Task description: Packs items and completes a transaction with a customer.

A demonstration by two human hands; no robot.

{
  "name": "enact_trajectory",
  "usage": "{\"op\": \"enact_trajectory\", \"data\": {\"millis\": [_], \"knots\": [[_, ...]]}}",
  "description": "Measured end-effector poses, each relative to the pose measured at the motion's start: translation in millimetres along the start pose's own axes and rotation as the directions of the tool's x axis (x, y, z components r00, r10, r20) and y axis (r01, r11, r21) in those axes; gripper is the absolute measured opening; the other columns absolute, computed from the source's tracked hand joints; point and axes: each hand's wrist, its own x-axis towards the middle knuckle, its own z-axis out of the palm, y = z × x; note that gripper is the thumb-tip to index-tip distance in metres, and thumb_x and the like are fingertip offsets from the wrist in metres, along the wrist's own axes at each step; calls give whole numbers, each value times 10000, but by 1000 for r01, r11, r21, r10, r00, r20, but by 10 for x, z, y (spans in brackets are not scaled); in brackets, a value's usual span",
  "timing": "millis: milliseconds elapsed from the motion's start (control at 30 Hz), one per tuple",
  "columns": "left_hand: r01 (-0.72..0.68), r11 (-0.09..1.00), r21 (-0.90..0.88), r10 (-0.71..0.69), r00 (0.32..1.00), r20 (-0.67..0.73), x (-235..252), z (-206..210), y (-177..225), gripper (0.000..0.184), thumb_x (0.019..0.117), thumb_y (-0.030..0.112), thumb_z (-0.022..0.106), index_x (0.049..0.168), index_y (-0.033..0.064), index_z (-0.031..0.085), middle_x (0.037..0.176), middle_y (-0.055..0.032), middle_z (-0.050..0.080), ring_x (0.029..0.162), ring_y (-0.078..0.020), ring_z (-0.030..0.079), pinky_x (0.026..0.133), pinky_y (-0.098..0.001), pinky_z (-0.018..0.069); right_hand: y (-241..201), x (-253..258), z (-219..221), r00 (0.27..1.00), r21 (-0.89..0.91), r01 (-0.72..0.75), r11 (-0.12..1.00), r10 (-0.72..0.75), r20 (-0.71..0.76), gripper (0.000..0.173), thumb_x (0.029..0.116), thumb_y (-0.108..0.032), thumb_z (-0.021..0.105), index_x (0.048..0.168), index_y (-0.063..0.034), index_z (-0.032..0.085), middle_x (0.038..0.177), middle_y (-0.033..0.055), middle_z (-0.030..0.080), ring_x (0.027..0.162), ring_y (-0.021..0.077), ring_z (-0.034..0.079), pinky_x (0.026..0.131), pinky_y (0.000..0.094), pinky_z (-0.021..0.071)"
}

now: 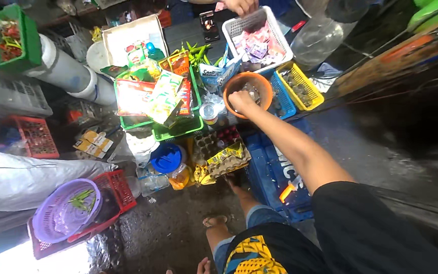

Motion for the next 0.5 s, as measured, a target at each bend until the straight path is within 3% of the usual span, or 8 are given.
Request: {"op": "enact_trajectory", "data": {"millis": [100, 167, 233, 267, 300, 367, 433, 500], "knots": [[71, 997, -24, -71, 997, -2, 240, 63, -80, 403, 1041, 57, 546, 1415, -79, 480, 1312, -284, 605, 1153, -323, 638, 990, -467, 523, 85, -110, 20, 995, 173, -77, 982, 87, -54, 224, 990, -68, 577, 1163, 52, 653, 1152, 311, 673, 1104, 513, 653, 871, 691, 515], [52, 999, -11, -52, 999, 6, 282, 123, -64, 393, 1015, -6, 548, 1399, -72, 499, 1309, -263, 616, 1167, -312, 634, 997, -458, 517, 188, -203, 42, 969, 453, -125, 883, 206, -135, 279, 994, -217, 645, 1164, -3, 700, 1152, 279, 692, 1129, 474, 652, 943, 687, 497], [23, 1000, 0, -23, 1000, -4, 331, 180, -111, 369, 1000, -17, 555, 1366, -66, 535, 1281, -250, 634, 1156, -308, 637, 1000, -458, 514, 139, -394, 21, 919, 797, -42, 602, 336, -206, 288, 963, -281, 706, 1110, -34, 727, 1044, 186, 718, 997, 333, 681, 905, 549, 538], [8, 1000, -3, -8, 1000, -13, 359, 204, -155, 355, 1000, -12, 555, 1351, -66, 551, 1273, -249, 638, 1153, -311, 638, 1004, -463, 512, 21, -525, -30, 924, 943, 38, 332, 347, -159, 253, 986, -250, 676, 1108, -30, 703, 976, 119, 685, 888, 224, 646, 825, 420, 543], [-4, 1000, -11, 4, 1000, -31, 383, 220, -205, 341, 1001, -3, 560, 1336, -64, 567, 1263, -248, 644, 1147, -314, 641, 1005, -467, 512, -155, -682, -107, 958, 996, 88, 5, 274, -86, 190, 1037, -205, 569, 1110, -47, 644, 938, 46, 642, 821, 137, 626, 753, 315, 548], [1, 999, -45, -4, 998, -67, 390, 218, -272, 325, 1013, 30, 569, 1326, -54, 582, 1252, -245, 653, 1145, -319, 645, 1007, -478, 511, -549, -1008, -280, 1000, 882, 20, -470, -4, -24, 310, 1097, -208, 352, 1182, -30, 591, 1116, 108, 694, 1028, 210, 697, 913, 369, 582], [21, 994, -110, -32, 994, -101, 356, 169, -324, 317, 1024, 61, 573, 1324, -40, 589, 1238, -234, 662, 1137, -314, 649, 1000, -484, 514, -993, -1231, -400, 969, 783, -115, -612, -241, -46, 501, 1126, -309, 236, 1370, 10, 535, 1365, 178, 625, 1261, 280, 628, 1075, 410, 517], [16, 982, -188, -42, 990, -136, 332, 118, -462, 314, 1032, 90, 574, 1322, -29, 596, 1224, -225, 670, 1128, -309, 656, 992, -483, 524, -1481, -1422, -492, 894, 757, -255, -602, -446, -54, 688, 1109, -499, 142, 1518, -37, 445, 1521, 140, 527, 1397, 255, 523, 1164, 392, 433]]}}
